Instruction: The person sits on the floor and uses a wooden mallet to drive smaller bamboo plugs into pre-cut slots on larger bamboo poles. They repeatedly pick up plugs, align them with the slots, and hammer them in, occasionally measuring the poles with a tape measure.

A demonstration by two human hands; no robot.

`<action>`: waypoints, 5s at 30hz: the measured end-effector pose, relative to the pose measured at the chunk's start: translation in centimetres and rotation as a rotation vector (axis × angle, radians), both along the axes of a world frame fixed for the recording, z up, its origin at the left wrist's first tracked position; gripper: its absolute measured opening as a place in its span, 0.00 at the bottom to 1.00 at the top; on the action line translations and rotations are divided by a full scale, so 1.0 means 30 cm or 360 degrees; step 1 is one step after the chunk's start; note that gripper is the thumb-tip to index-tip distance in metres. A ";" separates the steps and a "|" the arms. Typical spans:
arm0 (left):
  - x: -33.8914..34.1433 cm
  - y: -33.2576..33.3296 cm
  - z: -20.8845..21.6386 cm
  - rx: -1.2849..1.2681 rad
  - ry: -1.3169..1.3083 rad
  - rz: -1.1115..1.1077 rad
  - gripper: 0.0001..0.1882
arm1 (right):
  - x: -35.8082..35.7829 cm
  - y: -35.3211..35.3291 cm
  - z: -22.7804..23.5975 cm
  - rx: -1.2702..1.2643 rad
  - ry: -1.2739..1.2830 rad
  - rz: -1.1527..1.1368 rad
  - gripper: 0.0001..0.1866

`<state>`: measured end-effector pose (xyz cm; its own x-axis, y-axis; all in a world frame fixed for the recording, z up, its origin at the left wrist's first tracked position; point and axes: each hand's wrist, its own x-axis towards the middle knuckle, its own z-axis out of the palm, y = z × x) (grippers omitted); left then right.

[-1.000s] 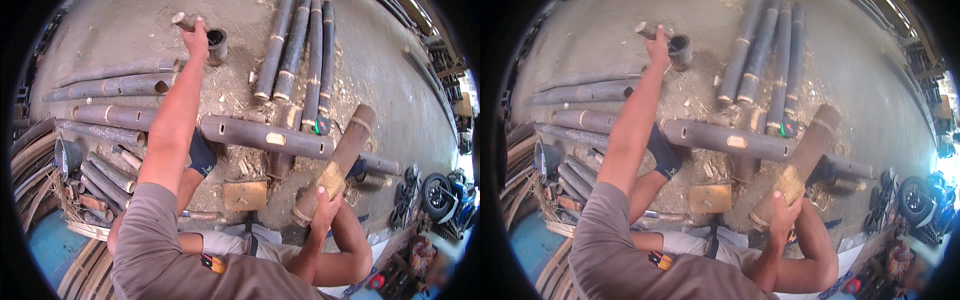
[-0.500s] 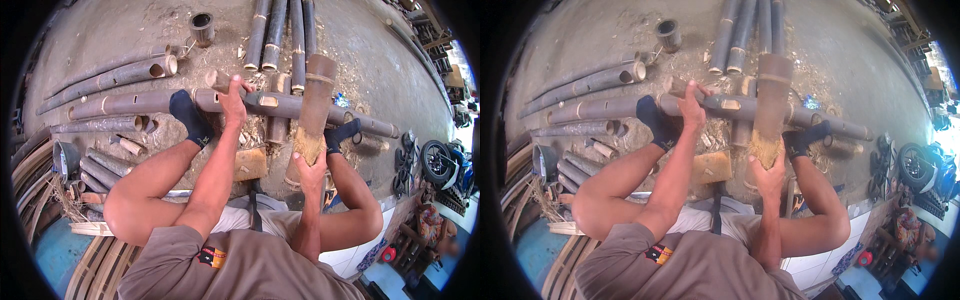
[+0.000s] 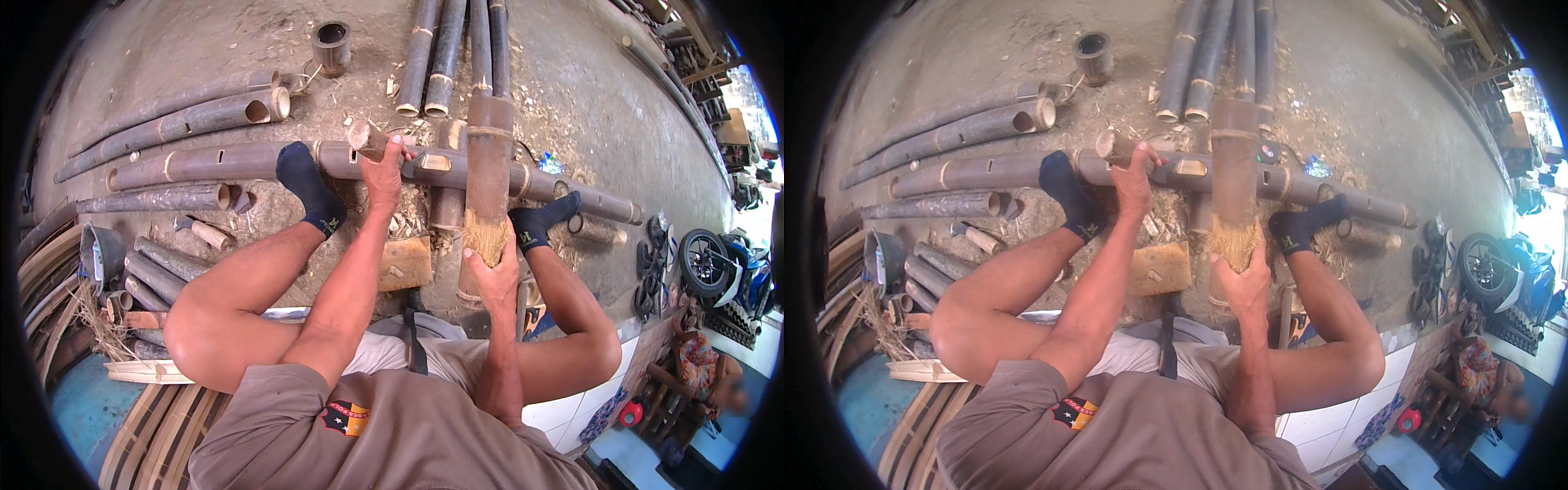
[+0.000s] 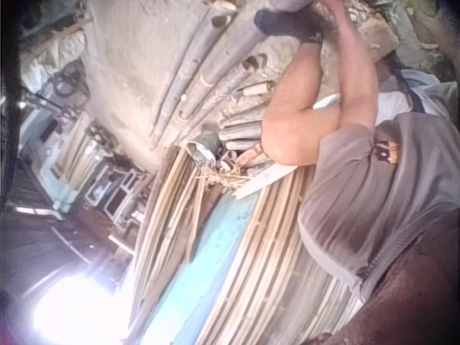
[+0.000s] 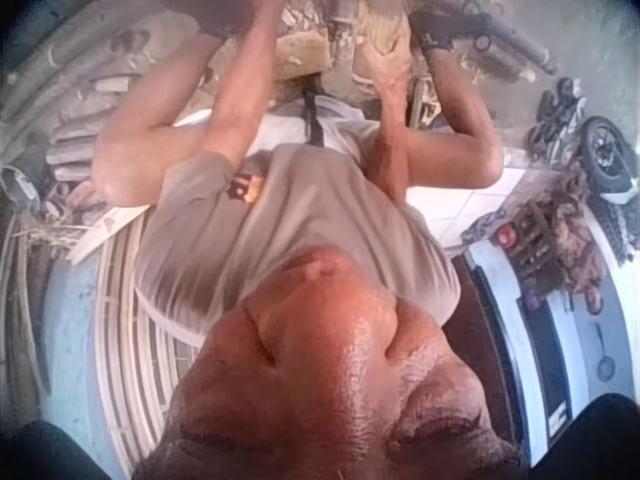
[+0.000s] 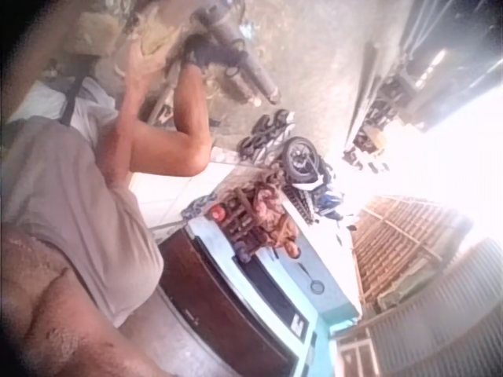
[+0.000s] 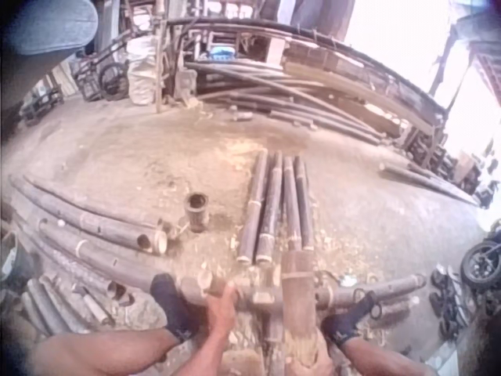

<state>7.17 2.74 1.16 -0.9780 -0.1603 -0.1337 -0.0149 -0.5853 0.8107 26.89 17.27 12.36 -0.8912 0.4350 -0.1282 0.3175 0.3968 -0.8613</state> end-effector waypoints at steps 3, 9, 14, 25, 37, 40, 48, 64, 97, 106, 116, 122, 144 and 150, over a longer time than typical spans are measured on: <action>0.008 -0.003 -0.011 -0.0066 0.0044 0.0012 0.10 | -0.059 -0.003 0.021 0.0176 0.0045 0.0119 0.49; 0.029 -0.002 -0.005 -0.0180 0.0078 0.0055 0.08 | -0.419 -0.072 0.359 0.0421 0.0511 0.0631 0.53; 0.003 0.011 -0.092 -0.0350 0.0139 0.0197 0.08 | -0.618 -0.079 0.414 0.1451 0.0341 0.1435 0.54; -0.026 0.001 -0.338 -0.0341 0.0150 0.0288 0.13 | -0.723 -0.266 0.424 0.1576 0.0534 0.1687 0.40; -0.011 0.025 -0.268 0.0031 -0.0038 0.0217 0.14 | -0.758 -0.309 0.482 0.1465 0.0488 0.1753 0.40; -0.042 -0.028 -0.415 -0.0811 0.0085 0.0133 0.28 | -0.831 -0.286 0.383 0.1948 0.0178 0.2013 0.44; 0.071 0.060 -0.256 0.0286 -0.0142 0.0088 0.29 | -0.771 -0.391 0.567 0.1006 0.1244 0.1346 0.43; 0.182 0.362 0.265 -0.1122 0.0973 -0.0553 0.22 | -0.243 0.128 0.456 0.0486 0.0437 0.0148 0.48; 0.222 -1.335 -0.311 -0.2458 -0.1564 0.0925 0.33 | -0.060 0.175 0.049 -0.0139 0.0054 -0.0147 0.44; 0.315 -1.459 -0.447 -0.2234 -0.1255 0.1248 0.28 | -0.041 0.190 0.003 -0.0324 0.0020 -0.0053 0.43; -0.077 -1.458 0.306 -0.0798 -0.0162 0.1684 0.17 | -0.052 0.141 0.049 0.0014 -0.0064 -0.0091 0.42; -0.467 -1.218 0.467 -0.0761 0.0038 0.0753 0.15 | -0.075 0.123 0.063 -0.0123 -0.0149 -0.0089 0.41; -1.211 -0.440 0.084 -0.1245 -0.0277 0.0648 0.41 | -0.049 0.176 0.039 -0.0006 -0.0181 -0.0355 0.45; -1.240 -0.481 0.065 -0.0699 -0.0405 0.0523 0.39 | -0.056 0.191 0.047 -0.0126 -0.0311 -0.0382 0.45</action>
